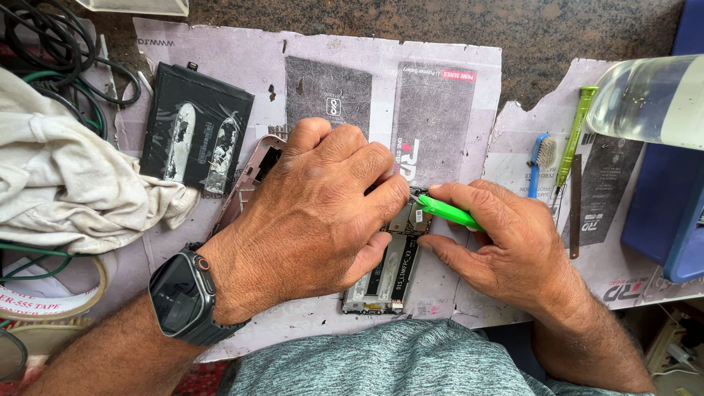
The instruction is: The person puts on glasses, then sprays a liquid onto a small circuit board and scrubs it with a toothbrush. They continue scrubbing different areas of the board and use a green tool to scrape or clean specific spots.
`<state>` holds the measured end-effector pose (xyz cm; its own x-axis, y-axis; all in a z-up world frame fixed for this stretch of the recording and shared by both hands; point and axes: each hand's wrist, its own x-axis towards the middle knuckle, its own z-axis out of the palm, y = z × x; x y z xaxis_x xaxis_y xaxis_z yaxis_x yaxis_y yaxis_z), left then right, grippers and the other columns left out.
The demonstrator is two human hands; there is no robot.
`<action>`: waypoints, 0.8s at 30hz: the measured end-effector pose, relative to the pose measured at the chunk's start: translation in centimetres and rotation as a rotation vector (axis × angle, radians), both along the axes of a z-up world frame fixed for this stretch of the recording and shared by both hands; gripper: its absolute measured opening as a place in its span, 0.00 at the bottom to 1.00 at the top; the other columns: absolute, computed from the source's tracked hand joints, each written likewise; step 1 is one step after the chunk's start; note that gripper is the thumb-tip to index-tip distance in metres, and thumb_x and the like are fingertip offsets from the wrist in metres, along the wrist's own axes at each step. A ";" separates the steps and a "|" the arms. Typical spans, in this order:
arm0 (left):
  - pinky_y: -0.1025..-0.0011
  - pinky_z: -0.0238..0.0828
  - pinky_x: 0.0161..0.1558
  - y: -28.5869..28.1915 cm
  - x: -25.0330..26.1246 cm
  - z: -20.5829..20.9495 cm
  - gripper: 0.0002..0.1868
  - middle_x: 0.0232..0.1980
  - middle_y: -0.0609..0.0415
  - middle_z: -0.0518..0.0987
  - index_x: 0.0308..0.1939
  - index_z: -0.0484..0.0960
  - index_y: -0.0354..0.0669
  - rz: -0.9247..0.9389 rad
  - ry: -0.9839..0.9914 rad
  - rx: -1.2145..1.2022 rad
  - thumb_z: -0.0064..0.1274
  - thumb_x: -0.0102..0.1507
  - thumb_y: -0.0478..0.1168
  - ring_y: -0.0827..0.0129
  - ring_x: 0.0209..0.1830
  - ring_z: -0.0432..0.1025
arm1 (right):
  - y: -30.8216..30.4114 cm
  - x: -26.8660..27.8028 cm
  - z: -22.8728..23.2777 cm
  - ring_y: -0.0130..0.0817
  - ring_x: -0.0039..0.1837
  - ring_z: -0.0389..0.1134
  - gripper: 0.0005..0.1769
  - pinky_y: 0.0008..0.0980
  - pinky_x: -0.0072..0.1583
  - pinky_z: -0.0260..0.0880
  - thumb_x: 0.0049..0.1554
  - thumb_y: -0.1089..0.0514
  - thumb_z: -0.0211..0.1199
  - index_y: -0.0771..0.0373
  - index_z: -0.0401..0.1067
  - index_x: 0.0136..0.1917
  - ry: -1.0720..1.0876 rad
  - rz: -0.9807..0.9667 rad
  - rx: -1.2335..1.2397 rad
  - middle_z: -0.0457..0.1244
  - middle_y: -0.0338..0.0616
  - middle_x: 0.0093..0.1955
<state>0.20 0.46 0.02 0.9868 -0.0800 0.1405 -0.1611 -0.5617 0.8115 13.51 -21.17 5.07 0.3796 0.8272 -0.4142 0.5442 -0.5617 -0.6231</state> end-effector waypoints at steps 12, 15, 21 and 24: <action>0.55 0.58 0.49 2.0 -0.6 0.8 0.21 0.43 0.51 0.76 0.49 0.80 0.36 0.088 -0.031 -0.049 0.59 0.51 0.32 0.60 0.45 0.68 | 0.2 -0.3 0.0 0.24 0.30 0.63 0.29 0.26 0.32 0.62 0.45 0.55 0.79 0.63 0.73 0.58 -0.063 0.001 -0.041 0.64 0.37 0.35; 0.55 0.58 0.50 2.6 -0.8 1.0 0.12 0.40 0.55 0.75 0.45 0.81 0.41 0.096 -0.010 0.035 0.62 0.57 0.34 0.60 0.45 0.68 | 0.1 -0.4 0.0 0.24 0.30 0.63 0.29 0.27 0.32 0.62 0.45 0.55 0.79 0.63 0.73 0.58 -0.078 -0.001 -0.047 0.64 0.37 0.34; 0.54 0.59 0.50 2.3 -1.0 1.0 0.05 0.34 0.55 0.74 0.29 0.81 0.44 0.078 -0.002 0.075 0.62 0.57 0.37 0.60 0.42 0.68 | -0.1 -0.5 -0.1 0.24 0.32 0.64 0.30 0.27 0.33 0.62 0.44 0.54 0.79 0.62 0.72 0.58 -0.104 0.003 -0.031 0.65 0.38 0.36; 0.55 0.59 0.48 2.1 -1.0 0.8 0.05 0.33 0.55 0.74 0.28 0.81 0.43 0.077 -0.010 0.055 0.62 0.56 0.37 0.60 0.42 0.69 | -0.4 -0.7 -0.3 0.23 0.32 0.64 0.30 0.25 0.32 0.63 0.44 0.54 0.79 0.61 0.73 0.58 -0.102 -0.007 -0.037 0.66 0.37 0.36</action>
